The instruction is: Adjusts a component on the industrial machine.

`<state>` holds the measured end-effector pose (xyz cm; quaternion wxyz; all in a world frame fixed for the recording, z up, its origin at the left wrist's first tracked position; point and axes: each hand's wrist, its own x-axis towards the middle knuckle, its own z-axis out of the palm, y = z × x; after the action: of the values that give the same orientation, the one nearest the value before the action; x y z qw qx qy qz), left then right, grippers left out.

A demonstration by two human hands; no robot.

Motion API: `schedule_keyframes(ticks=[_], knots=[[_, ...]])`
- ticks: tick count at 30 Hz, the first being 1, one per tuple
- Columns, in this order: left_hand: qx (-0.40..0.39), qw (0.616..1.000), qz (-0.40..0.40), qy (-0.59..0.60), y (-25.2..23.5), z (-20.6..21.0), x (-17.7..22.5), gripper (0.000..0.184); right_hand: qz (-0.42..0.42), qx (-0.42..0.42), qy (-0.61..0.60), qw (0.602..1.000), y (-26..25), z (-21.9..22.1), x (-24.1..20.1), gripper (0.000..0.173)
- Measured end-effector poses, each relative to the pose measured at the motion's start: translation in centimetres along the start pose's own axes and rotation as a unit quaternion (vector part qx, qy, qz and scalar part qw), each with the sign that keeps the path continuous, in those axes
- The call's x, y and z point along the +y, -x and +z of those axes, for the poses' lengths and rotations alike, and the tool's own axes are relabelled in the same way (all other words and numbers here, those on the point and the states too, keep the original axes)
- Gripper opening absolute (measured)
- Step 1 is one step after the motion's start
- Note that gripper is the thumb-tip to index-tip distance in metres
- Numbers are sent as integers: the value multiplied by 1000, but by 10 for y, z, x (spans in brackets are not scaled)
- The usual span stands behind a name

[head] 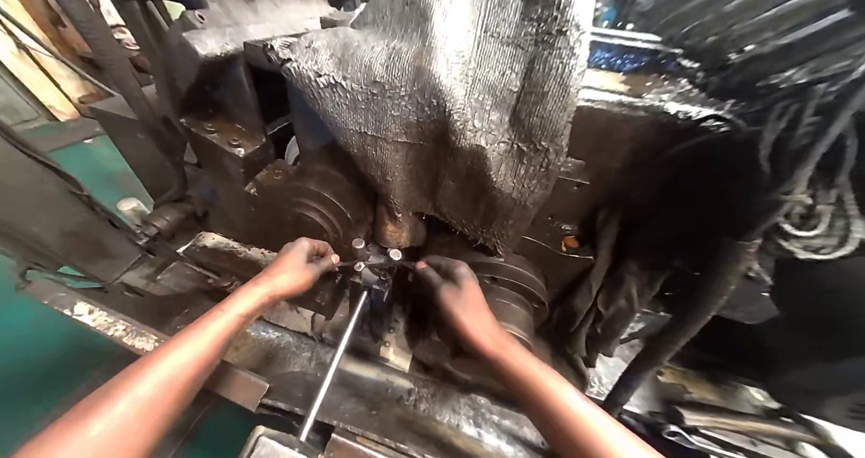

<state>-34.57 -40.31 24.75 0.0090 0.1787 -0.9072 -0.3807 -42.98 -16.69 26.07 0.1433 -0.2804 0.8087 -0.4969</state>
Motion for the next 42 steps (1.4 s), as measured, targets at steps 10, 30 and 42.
schedule_keyframes(ticks=[10, 30, 42], knots=[[-102, 940, -193, 263, 21, 28, 3, 13, -360, 7, 332, 872, -16, -28, 36, 13], [-79, 941, -227, 238, 18, 36, 9, 19, -353, 14, 314, 881, -13, -26, 36, 13], [-76, 953, -229, 184, 16, 34, 25, 12, -296, -34, 241, 924, -11, -29, 24, 20]])
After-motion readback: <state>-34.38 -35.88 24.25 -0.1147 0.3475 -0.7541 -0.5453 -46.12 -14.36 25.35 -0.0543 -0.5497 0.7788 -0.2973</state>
